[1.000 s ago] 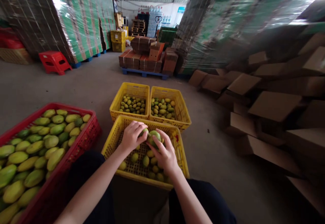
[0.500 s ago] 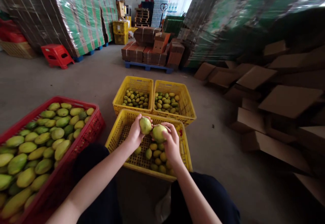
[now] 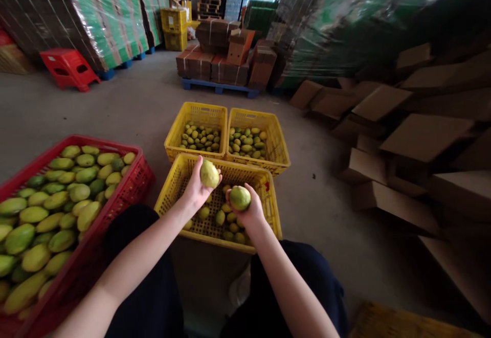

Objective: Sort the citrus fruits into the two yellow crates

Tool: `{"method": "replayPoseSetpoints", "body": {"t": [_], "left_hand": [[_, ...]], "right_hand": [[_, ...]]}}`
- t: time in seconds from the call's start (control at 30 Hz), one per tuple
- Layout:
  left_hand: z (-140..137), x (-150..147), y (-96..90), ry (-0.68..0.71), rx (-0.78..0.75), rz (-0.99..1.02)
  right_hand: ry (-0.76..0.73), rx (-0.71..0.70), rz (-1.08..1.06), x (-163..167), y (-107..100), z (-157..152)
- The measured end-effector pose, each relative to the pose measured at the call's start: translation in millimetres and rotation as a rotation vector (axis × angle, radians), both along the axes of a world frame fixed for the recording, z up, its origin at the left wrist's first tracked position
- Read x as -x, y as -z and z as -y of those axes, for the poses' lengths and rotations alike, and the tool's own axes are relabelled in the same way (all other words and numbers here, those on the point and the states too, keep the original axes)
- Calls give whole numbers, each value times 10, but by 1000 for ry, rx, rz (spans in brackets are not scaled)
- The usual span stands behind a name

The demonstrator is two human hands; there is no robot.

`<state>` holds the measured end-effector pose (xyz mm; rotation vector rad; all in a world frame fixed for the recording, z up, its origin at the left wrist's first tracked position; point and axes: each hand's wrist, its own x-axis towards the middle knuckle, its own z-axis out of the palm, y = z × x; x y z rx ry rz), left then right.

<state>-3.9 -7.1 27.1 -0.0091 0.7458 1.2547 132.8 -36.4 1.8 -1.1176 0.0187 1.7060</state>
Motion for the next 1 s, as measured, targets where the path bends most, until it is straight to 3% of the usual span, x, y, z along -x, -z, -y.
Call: {"method": "replayPoseSetpoints", "body": {"t": [0.1,0.33,0.47,0.63,0.77,0.9,1.0], "left_hand": [[-11,-5,31,53,-17,73],[-31,5,22,61,18,181],[-41,41,42,-13,11,158],[-22,74,89,108,-88,120],[-14,73,85,132,-106,89],[-18,73,51,168,-37,124],[-18,80,6,94,102,126]], "right_hand": [[14,74,-10,6,15,-3],[3,-40,-82,-19,2,-16],[37,-65,-38,-32,5,3],[-4,-117,-86,-11,14,-7],[82,-174,-82,9,39,-47],[-3,-253,-127,-13,6,-37],[-26,-350,-212,-39,-16,-13]]}}
